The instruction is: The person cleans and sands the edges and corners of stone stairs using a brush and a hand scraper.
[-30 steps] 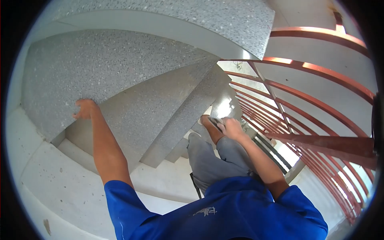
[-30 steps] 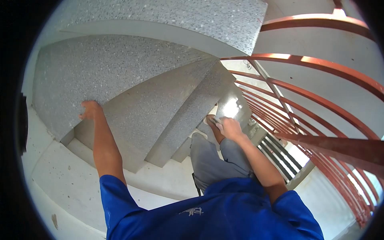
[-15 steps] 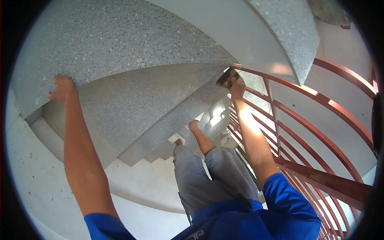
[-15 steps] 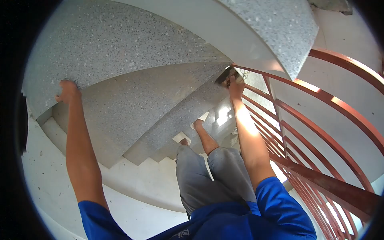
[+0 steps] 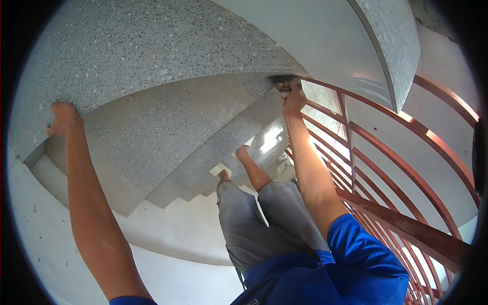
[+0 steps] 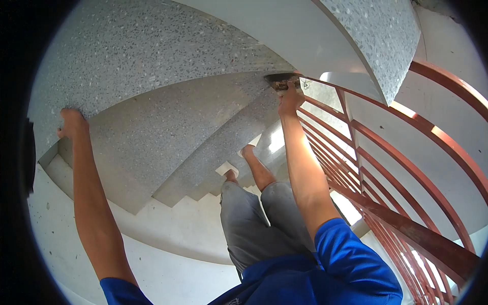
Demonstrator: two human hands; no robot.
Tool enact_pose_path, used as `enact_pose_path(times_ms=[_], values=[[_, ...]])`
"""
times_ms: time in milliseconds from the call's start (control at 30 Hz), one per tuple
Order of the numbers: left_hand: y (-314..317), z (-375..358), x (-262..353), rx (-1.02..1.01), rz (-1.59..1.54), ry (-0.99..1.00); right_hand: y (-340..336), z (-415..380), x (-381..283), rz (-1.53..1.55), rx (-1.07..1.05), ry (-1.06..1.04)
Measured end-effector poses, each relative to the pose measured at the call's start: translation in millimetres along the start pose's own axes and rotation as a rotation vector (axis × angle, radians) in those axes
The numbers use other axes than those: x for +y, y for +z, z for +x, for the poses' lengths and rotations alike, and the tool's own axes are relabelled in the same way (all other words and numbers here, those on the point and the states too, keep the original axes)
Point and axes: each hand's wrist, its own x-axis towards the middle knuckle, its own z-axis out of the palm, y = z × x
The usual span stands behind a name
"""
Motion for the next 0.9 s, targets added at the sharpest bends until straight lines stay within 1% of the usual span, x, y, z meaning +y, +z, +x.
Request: enact_pose_path(times_ms=[33,133,233,333,367,433,467,500,567,600,633,733,767,833,867,900], values=[[0,1,-1,-0.015,-0.002,-0.007,0,2,1,0.002,0.002,-0.012],[-2,-16,9,0.016,-0.02,-0.035,5,14,-5,-0.066,0.054,0.057],[-2,-13,8,0.017,0.024,-0.029,1,24,-3,-0.108,-0.015,-0.013],[-3,-13,9,-0.001,0.046,-0.019,1,23,-2,-0.128,0.024,-0.054],[-3,-15,9,-0.012,0.011,-0.014,3,19,-13,-0.148,-0.02,-0.016],[-5,-22,10,-0.039,-0.048,-0.002,3,23,-15,-0.14,0.001,0.002],[-1,-5,-1,-0.052,-0.005,0.009,5,25,-16,-0.13,0.006,0.008],[6,27,-17,-0.053,0.024,0.02,-2,34,-8,-0.156,-0.051,-0.077],[5,35,-17,-0.036,0.012,0.031,19,30,-19,-0.142,-0.011,-0.033],[0,7,-4,-0.041,-0.01,0.03,11,25,-21,-0.15,0.036,-0.003],[-3,-9,2,-0.048,-0.03,0.029,10,22,-20,-0.146,0.009,-0.005],[2,8,-8,-0.016,0.047,0.091,-4,28,0,-0.038,-0.202,-0.036],[-2,8,-4,0.001,0.037,0.065,-8,24,8,-0.084,-0.319,0.022],[-1,-5,2,0.003,0.028,0.0,-5,-8,51,-0.922,-0.16,-0.329],[3,3,-4,0.012,0.029,0.004,0,-21,55,-1.014,-0.183,-0.359],[9,29,-23,0.002,0.076,0.055,6,-35,59,-1.105,-0.205,-0.394]])
